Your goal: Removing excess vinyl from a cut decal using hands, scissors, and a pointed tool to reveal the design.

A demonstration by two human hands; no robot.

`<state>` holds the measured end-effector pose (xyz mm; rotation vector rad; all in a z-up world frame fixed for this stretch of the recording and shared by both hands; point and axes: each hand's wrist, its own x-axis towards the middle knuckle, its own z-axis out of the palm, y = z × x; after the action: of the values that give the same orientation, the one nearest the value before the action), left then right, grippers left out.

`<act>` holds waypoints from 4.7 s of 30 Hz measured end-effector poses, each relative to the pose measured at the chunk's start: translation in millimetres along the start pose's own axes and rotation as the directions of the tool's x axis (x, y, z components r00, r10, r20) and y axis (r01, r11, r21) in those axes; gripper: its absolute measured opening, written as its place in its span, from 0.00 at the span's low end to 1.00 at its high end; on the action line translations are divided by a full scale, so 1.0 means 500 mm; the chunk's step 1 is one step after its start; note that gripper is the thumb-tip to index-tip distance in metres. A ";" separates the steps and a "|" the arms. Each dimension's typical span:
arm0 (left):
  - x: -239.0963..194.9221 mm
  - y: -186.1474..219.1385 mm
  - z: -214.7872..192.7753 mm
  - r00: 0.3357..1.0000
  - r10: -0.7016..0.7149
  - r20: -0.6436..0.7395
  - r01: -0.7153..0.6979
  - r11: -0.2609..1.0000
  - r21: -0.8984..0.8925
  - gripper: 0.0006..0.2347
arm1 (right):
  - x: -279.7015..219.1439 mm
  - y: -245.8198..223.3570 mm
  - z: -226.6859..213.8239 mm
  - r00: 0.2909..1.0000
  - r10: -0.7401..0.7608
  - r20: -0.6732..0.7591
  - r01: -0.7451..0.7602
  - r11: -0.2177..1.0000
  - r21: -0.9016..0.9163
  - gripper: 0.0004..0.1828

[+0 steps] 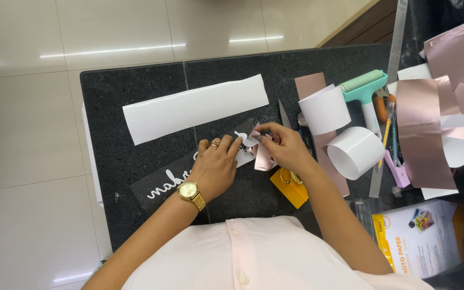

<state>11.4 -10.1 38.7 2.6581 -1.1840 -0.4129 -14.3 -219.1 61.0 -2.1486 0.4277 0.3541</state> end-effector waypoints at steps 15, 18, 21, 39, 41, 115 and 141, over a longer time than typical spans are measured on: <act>0.021 0.010 -0.041 0.991 -0.028 0.134 0.034 0.999 -0.040 0.25 | -0.015 0.019 -0.002 0.996 0.080 -0.030 -0.082 0.996 -0.044 0.14; 0.022 0.010 -0.047 0.991 -0.025 0.131 0.033 0.997 -0.064 0.25 | -0.043 0.015 -0.004 0.990 0.136 -0.038 -0.136 0.991 0.002 0.14; 0.023 0.008 -0.051 0.991 -0.025 0.131 0.034 0.997 -0.066 0.26 | -0.068 0.015 -0.006 0.975 0.213 -0.061 -0.203 0.969 0.139 0.13; 0.039 0.012 0.075 0.949 -0.090 -0.301 0.135 0.982 0.135 0.08 | -0.121 0.029 -0.018 0.981 0.143 -0.132 -0.036 0.800 0.599 0.21; 0.029 0.000 0.083 0.950 -0.070 -0.303 0.115 0.984 0.134 0.05 | -0.107 0.012 -0.031 0.973 0.117 -0.199 0.008 0.844 0.536 0.18; 0.021 -0.023 -0.135 0.993 0.110 0.053 -0.112 0.993 0.036 0.23 | -0.298 0.084 0.016 0.969 -0.163 -0.183 0.168 0.986 0.012 0.22; 0.019 -0.016 -0.185 0.985 0.104 0.135 -0.101 0.994 -0.030 0.26 | -0.229 0.055 0.010 0.983 -0.163 0.088 0.173 0.977 -0.127 0.20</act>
<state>53.9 -5.5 121.8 2.5703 -1.3399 -0.5947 -129.4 -210.4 84.0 -2.2752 0.1800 0.3773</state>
